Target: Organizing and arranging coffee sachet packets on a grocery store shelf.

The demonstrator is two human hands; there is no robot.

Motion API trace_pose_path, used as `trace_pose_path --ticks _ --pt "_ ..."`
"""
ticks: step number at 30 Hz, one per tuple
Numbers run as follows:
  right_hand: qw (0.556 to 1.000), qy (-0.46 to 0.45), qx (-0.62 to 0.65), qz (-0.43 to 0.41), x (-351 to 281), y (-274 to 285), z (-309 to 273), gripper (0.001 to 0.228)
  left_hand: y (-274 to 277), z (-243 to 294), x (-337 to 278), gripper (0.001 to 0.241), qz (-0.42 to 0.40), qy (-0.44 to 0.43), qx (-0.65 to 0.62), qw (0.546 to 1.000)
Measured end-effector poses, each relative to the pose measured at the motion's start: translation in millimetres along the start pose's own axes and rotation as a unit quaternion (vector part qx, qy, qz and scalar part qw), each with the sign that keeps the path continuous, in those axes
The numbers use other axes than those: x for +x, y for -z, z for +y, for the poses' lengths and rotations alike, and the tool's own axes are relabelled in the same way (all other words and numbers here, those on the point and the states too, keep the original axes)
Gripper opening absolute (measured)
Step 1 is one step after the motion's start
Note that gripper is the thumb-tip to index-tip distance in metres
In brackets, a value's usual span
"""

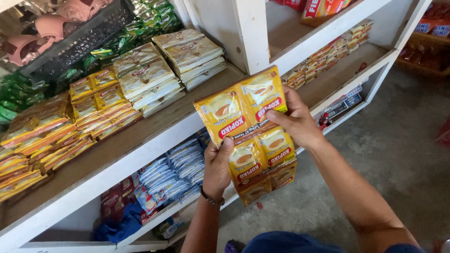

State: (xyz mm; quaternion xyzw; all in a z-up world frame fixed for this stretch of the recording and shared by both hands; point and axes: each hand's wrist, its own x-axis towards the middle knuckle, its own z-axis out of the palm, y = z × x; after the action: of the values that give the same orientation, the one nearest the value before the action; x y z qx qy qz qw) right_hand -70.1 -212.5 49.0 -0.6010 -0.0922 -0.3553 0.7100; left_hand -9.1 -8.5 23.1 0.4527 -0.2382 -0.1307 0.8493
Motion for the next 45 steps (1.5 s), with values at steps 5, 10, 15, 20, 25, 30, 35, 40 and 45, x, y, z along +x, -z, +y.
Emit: trace_pose_path --ticks 5,10,15,20,25,30,35,40,45 --pt "0.992 0.078 -0.097 0.005 6.6 -3.0 0.3 0.073 3.7 0.5 7.1 0.034 0.005 -0.011 -0.024 1.0" --pt "0.997 0.029 -0.023 -0.062 9.7 14.1 7.2 0.068 13.4 8.8 5.0 0.036 -0.01 0.003 -0.008 1.0" --pt "0.985 -0.097 0.087 -0.116 4.3 42.2 49.2 0.061 19.0 6.8 2.9 0.033 -0.047 0.021 0.017 0.999" --pt "0.986 -0.087 0.112 -0.084 2.8 12.6 24.1 0.048 21.4 9.1 1.4 0.034 -0.032 0.027 0.0 0.999" --pt "0.989 -0.087 0.104 -0.059 2.1 -2.1 8.8 0.043 36.6 3.3 2.3 0.038 -0.037 0.02 0.013 0.999" --pt "0.99 -0.08 0.094 -0.064 4.4 -8.7 -0.2 0.041 48.6 -8.0 3.6 0.037 -0.061 0.043 0.055 0.996" --pt "0.992 -0.073 0.086 -0.052 3.1 -0.9 17.6 0.042 49.2 -11.4 -6.9 0.036 -0.06 0.065 0.09 0.992" --pt "0.998 -0.06 0.014 -0.002 -5.1 -16.9 -15.4 0.044 2.0 14.0 -23.3 0.058 -0.021 -0.074 0.235 0.969" --pt "0.885 0.345 -0.31 0.027 -38.6 -78.2 -31.2 0.022 -48.2 30.2 -32.4 0.107 -0.182 -0.152 0.024 0.971"
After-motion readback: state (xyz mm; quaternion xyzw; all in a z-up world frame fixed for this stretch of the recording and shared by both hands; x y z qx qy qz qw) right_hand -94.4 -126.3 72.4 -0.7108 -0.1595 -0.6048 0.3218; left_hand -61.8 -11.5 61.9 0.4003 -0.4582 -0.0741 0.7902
